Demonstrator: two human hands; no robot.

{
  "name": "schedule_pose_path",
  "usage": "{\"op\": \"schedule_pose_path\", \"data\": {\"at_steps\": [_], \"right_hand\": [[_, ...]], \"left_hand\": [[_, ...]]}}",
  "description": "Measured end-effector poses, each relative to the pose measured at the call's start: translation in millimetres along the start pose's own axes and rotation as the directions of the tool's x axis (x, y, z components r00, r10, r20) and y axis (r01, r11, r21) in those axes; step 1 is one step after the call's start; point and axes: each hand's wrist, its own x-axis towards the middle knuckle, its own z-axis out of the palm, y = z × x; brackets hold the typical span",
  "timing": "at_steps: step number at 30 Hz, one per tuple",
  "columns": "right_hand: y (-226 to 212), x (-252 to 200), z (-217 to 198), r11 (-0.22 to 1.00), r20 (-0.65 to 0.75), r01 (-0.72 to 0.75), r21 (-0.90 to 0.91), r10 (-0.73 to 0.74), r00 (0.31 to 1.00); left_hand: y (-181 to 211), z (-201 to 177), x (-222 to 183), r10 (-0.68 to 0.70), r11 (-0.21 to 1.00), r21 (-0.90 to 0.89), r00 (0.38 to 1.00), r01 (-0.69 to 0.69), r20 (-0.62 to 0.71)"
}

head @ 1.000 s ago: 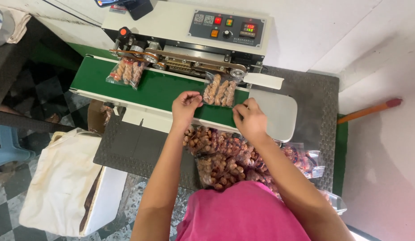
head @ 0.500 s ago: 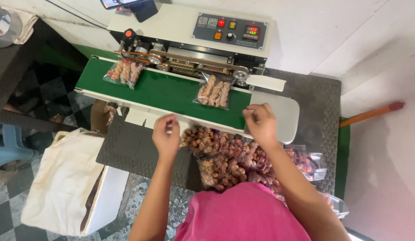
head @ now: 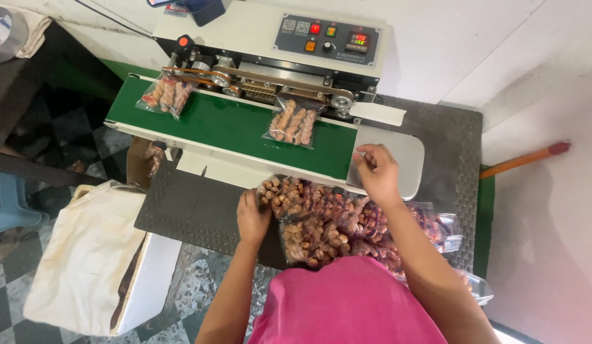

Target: Feeding small plastic bags filled with snacks into a continuous band sealer machine to seal them.

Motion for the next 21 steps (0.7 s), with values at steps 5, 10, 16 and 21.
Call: {"op": "schedule_pose_path", "data": {"at_steps": [5, 10, 16, 21], "right_hand": [[-5, -1, -1, 1.0, 0.004, 0.005, -0.003, -0.005, 1.0], [-64, -21, -7, 0.997, 0.13, -0.074, 0.032, 0.069, 0.989], [-137, -50, -18, 0.972, 0.74, -0.209, 0.112, 0.058, 0.67], [-117, -59, -29, 0.952, 0.71, -0.229, 0.204, 0.017, 0.704]], "left_hand": [[-16, -26, 1, -0.138, 0.989, -0.041, 0.99, 0.139, 0.044], [61, -134, -5, -0.265, 0.955, -0.104, 0.958, 0.276, 0.109], [166, -193, -22, -0.152, 0.853, -0.397, 0.888, 0.34, 0.434], [165, -124, -43, 0.006, 0.216, -0.771, 0.788, 0.6, 0.615]]}}
